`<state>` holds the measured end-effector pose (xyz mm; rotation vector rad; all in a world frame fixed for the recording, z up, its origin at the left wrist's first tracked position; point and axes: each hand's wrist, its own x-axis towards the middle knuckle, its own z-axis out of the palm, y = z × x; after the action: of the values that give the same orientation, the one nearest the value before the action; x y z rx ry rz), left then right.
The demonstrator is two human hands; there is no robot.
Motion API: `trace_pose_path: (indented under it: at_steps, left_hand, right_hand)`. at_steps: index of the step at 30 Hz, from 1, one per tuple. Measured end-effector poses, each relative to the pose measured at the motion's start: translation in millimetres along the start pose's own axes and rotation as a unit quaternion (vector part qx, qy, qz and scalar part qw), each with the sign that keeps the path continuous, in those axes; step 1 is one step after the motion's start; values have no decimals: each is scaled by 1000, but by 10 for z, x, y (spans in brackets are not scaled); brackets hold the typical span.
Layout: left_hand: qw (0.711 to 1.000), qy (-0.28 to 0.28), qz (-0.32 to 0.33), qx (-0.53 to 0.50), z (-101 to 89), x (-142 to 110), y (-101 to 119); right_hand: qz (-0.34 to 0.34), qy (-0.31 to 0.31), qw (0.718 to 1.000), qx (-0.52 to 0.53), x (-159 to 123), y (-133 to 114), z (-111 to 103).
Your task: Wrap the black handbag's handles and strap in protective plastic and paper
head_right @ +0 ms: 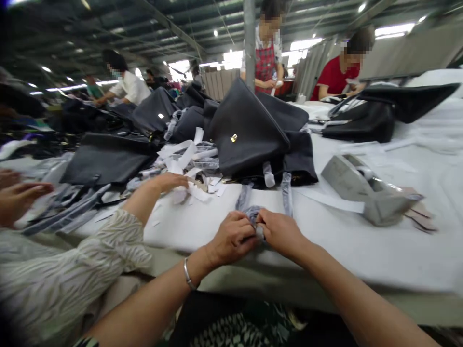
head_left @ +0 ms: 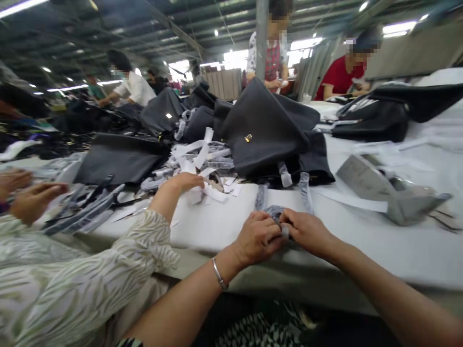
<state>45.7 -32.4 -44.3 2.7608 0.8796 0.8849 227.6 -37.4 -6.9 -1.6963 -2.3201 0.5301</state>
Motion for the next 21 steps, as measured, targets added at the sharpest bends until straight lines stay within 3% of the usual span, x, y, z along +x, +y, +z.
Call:
trace_pose_path:
  at_steps: [5, 13, 17, 21]
  left_hand:
    - [999, 8, -22, -33, 3, 36, 28]
    - [984, 43, -138, -103, 14, 78, 46]
    - [989, 46, -108, -89, 17, 65, 31]
    - [996, 10, -65, -55, 11, 59, 29]
  right_hand:
    - [11, 23, 1000, 18, -9, 27, 35]
    - [29, 57, 996, 63, 27, 64, 76]
    - [32, 51, 996, 73, 59, 76, 60]
    - [25, 48, 995, 86, 89, 106, 45]
